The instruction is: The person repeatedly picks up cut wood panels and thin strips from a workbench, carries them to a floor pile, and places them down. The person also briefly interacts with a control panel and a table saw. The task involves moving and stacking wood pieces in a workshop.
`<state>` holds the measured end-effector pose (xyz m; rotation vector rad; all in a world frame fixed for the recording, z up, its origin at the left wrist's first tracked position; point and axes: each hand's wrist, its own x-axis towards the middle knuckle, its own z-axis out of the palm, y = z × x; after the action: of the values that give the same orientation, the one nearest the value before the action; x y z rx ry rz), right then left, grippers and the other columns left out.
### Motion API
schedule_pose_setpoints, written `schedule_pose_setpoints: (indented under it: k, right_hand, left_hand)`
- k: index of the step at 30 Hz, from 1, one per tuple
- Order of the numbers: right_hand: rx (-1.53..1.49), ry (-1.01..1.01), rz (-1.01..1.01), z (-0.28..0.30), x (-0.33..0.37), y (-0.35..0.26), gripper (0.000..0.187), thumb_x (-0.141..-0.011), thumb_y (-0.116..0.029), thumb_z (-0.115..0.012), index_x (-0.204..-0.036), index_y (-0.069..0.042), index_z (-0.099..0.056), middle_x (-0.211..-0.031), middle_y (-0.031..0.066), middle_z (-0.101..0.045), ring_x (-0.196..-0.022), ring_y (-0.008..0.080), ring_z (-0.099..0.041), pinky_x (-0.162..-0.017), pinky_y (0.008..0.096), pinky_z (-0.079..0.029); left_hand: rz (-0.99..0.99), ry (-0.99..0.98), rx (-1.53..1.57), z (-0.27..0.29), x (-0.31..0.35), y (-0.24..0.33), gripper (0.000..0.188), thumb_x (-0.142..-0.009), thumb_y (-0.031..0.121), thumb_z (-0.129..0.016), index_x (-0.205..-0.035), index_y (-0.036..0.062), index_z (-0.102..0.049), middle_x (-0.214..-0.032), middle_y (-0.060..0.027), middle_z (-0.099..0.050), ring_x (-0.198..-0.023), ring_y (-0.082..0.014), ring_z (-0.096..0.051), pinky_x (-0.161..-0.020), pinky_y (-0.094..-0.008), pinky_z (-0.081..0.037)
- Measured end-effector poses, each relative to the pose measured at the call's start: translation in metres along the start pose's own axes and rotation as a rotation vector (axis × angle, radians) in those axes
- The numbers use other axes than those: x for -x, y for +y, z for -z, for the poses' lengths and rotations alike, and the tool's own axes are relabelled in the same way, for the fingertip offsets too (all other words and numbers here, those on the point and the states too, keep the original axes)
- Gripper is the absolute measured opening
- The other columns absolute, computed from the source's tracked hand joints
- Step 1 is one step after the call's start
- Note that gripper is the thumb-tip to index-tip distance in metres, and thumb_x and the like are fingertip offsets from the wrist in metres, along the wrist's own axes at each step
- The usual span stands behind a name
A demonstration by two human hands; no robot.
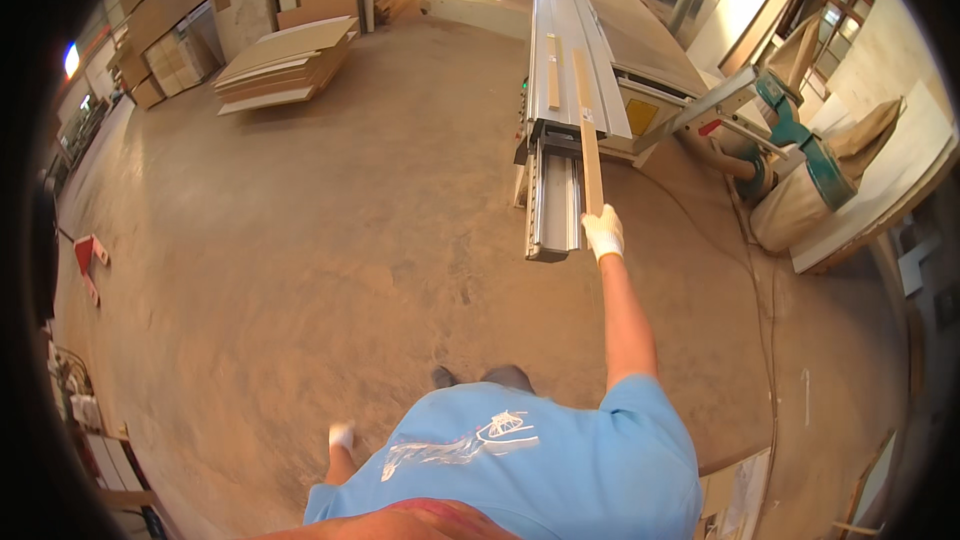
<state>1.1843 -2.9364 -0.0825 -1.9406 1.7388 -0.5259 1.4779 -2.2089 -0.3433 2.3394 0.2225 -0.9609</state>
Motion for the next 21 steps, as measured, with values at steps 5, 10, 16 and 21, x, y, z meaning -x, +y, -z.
schedule_pose_setpoints:
  k: [5, 10, 16, 21]
  right_hand:
    - [0.04, -0.011, -0.069, -0.014, -0.079, -0.007, 0.045, -0.084, -0.036, -0.072, -0.113, -0.002, -0.064, -0.1, 0.0213, -0.071, -0.088, 0.0346, -0.072, -0.075, 0.0458, -0.056]
    - [-0.008, -0.042, -0.147, -0.046, -0.233, -0.065, 0.045, -0.08, -0.029, -0.066, -0.115, -0.001, -0.065, -0.106, 0.0264, -0.07, -0.093, 0.0367, -0.071, -0.078, 0.0464, -0.057]
    - [0.107, -0.117, -0.209, -0.052, -0.32, -0.048, 0.05, -0.083, -0.032, -0.064, -0.125, -0.005, -0.062, -0.127, 0.0243, -0.064, -0.12, 0.0386, -0.062, -0.101, 0.0482, -0.049]
    - [0.547, -0.063, -0.003, -0.096, -0.357, -0.077, 0.057, -0.086, -0.044, -0.068, -0.131, -0.011, -0.057, -0.134, 0.0163, -0.06, -0.129, 0.0372, -0.053, -0.104, 0.0508, -0.045]
  left_hand:
    - [-0.474, -0.029, 0.203, -0.005, -0.045, 0.221, 0.02, -0.091, 0.023, -0.066, -0.091, 0.0024, -0.067, -0.074, -0.0068, -0.067, -0.064, -0.0149, -0.063, -0.057, -0.0305, -0.05]
    - [-0.648, -0.052, 0.187, -0.002, -0.057, 0.385, 0.028, -0.088, 0.024, -0.068, -0.1, -0.0013, -0.071, -0.088, -0.0085, -0.071, -0.077, -0.018, -0.067, -0.07, -0.0335, -0.053]
    - [-0.654, -0.028, -0.851, -0.007, -0.032, 0.267, 0.033, -0.083, 0.028, -0.067, -0.095, -0.0026, -0.069, -0.089, -0.0204, -0.072, -0.081, -0.0315, -0.069, -0.072, -0.0442, -0.053]
    - [0.126, -0.112, -0.358, -0.009, 0.026, 0.167, 0.025, -0.084, 0.023, -0.067, -0.091, -0.0018, -0.068, -0.079, -0.0138, -0.069, -0.07, -0.0235, -0.066, -0.062, -0.0389, -0.052]
